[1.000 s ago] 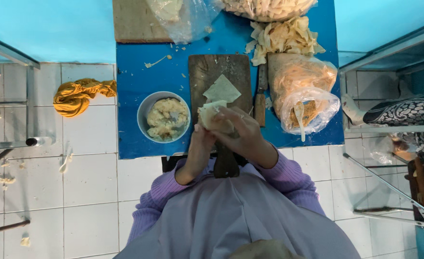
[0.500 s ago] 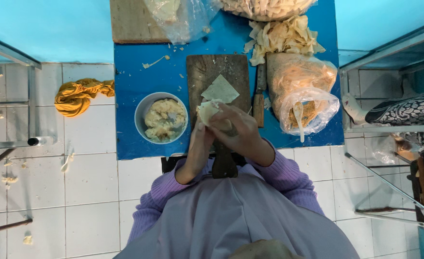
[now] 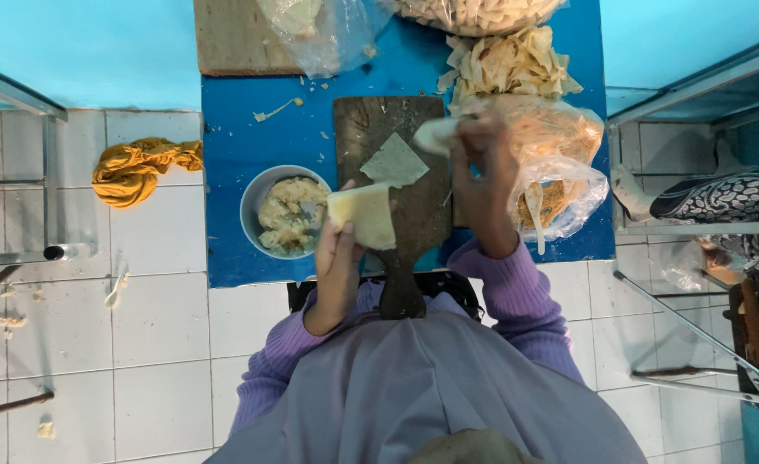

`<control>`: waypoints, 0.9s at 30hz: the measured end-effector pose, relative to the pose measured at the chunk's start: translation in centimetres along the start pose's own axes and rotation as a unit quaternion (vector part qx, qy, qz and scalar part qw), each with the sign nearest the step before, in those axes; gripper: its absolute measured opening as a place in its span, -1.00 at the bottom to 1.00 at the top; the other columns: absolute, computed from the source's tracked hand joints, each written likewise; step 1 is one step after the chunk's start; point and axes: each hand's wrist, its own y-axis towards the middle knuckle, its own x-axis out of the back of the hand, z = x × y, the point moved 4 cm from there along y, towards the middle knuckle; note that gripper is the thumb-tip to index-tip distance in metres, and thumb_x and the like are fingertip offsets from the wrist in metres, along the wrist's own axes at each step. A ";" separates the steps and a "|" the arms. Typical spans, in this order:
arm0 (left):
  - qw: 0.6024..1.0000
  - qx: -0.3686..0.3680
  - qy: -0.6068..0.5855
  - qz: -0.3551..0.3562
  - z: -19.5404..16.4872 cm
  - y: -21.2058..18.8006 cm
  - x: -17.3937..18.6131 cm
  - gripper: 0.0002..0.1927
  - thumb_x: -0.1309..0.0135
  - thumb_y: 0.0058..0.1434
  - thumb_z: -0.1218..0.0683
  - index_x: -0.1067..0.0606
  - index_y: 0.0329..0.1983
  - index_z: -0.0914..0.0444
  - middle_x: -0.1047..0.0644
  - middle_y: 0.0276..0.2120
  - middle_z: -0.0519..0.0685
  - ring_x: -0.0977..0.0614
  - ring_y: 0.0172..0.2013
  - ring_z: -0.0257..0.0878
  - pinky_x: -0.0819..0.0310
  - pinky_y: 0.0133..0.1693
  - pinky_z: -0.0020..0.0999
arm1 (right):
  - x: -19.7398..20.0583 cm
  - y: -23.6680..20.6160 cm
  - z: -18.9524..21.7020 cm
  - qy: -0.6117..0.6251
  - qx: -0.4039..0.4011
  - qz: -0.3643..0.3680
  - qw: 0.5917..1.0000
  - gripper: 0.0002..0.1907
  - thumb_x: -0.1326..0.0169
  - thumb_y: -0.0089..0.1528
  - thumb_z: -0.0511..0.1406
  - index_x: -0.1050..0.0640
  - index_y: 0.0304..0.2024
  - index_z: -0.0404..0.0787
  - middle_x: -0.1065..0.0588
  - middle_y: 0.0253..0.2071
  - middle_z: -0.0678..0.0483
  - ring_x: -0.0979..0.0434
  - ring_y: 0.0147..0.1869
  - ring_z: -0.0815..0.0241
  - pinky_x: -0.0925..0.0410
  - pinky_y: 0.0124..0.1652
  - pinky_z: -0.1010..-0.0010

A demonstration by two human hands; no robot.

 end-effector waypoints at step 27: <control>0.998 -0.009 -0.010 0.056 1.2 -0.5 -0.4 -0.16 0.34 0.55 -0.28 0.18 0.64 0.33 -0.12 0.52 0.15 -0.24 0.48 -0.04 -0.13 0.44 -0.14 | -3.4 -5.1 6.7 -0.027 0.112 0.170 0.979 -0.46 -0.41 0.14 -0.37 -0.45 0.10 -0.28 -0.55 0.01 -0.14 -0.62 0.09 -0.10 -0.48 0.04 0.25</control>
